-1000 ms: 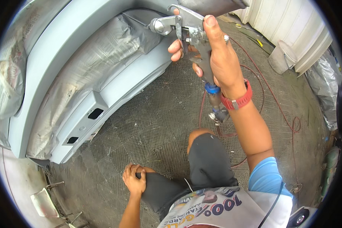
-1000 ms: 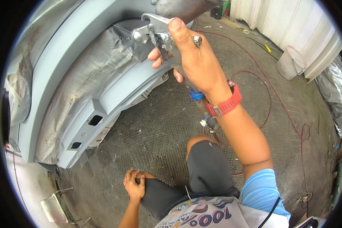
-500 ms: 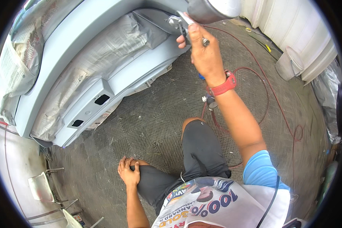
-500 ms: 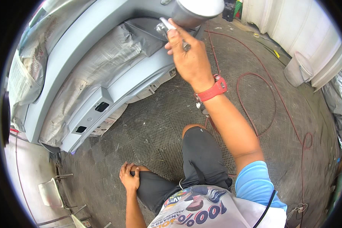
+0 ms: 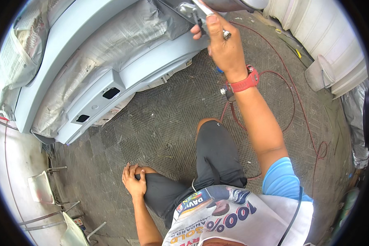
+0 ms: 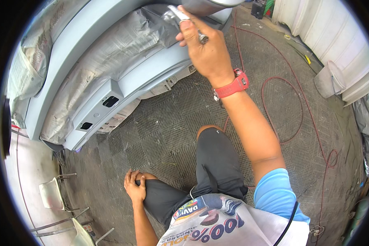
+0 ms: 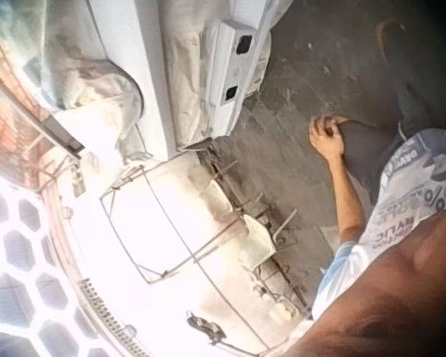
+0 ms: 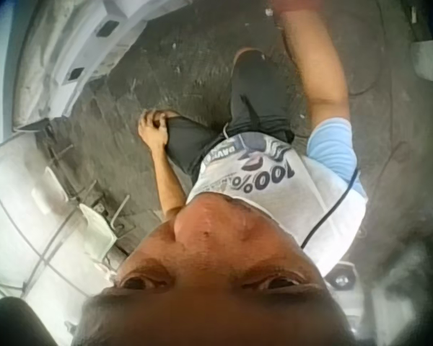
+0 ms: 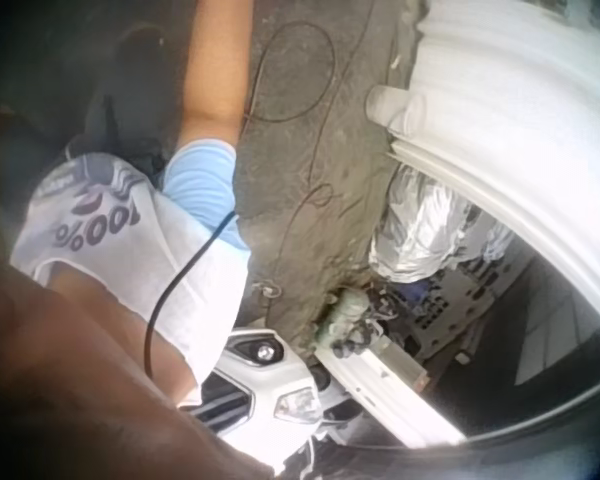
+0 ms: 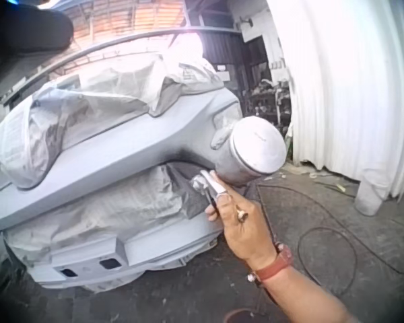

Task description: The person uses a spray gun to apply paint to a car bumper. They sit on the floor and systematically cover the surface, occasionally touching the bumper with their hand to check the finish.

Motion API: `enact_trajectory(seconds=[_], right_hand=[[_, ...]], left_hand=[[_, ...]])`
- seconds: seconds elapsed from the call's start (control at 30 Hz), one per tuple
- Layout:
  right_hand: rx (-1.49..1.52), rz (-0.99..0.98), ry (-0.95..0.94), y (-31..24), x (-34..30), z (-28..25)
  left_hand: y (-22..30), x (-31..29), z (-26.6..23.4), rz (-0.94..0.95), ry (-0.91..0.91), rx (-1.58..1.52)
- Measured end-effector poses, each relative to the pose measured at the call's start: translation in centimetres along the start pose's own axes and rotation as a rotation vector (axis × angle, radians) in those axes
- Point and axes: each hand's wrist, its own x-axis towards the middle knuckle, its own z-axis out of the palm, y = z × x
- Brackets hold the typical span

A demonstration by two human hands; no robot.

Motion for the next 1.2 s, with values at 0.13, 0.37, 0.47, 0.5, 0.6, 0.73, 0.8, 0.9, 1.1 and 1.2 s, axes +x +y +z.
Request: enact_trajectory(seconds=[0.13,0.37,0.47,0.5,0.6,0.73,0.8,0.9,1.1,1.2], right_hand=[[-0.089,0.094,0.020,1.7,0.3,-1.9],[-0.185,0.178,0.053,5.2,-0.3,-4.2],[-0.218,0.195,0.083,6.7,-0.5,-5.1],[-0.227,0.209,0.091,7.1,-0.6,-5.4],[-0.261,0.235,0.105,8.2,-0.7,-6.2],[-0.299,0.273,0.128,9.6,-0.8,-7.2],[-0.327,0.301,0.129,10.5,-0.9,-8.0],[-0.338,0.384,0.141,11.3,-0.8,-8.8],[-0.375,0.479,0.178,12.5,-1.2,-9.7],[-0.346,0.463,0.160,11.7,-1.8,-9.3]], left_hand=[[-0.2,-0.5,-0.4,-0.003,0.014,0.025],[-0.8,-1.0,-0.9,-0.047,-0.002,0.005],[-1.1,-1.2,-0.9,-0.048,0.003,0.004],[-1.4,-1.2,-0.7,-0.047,0.006,0.008],[-1.6,-1.4,-0.7,-0.044,0.004,0.029],[-1.2,-1.4,-1.0,-0.042,-0.003,0.044],[-1.1,-1.5,-1.1,-0.043,-0.001,0.057],[-0.8,-1.7,-1.3,-0.045,0.003,0.056],[-0.7,-1.8,-1.0,-0.027,0.016,0.049],[-0.7,-1.9,-1.1,-0.025,0.012,0.058]])
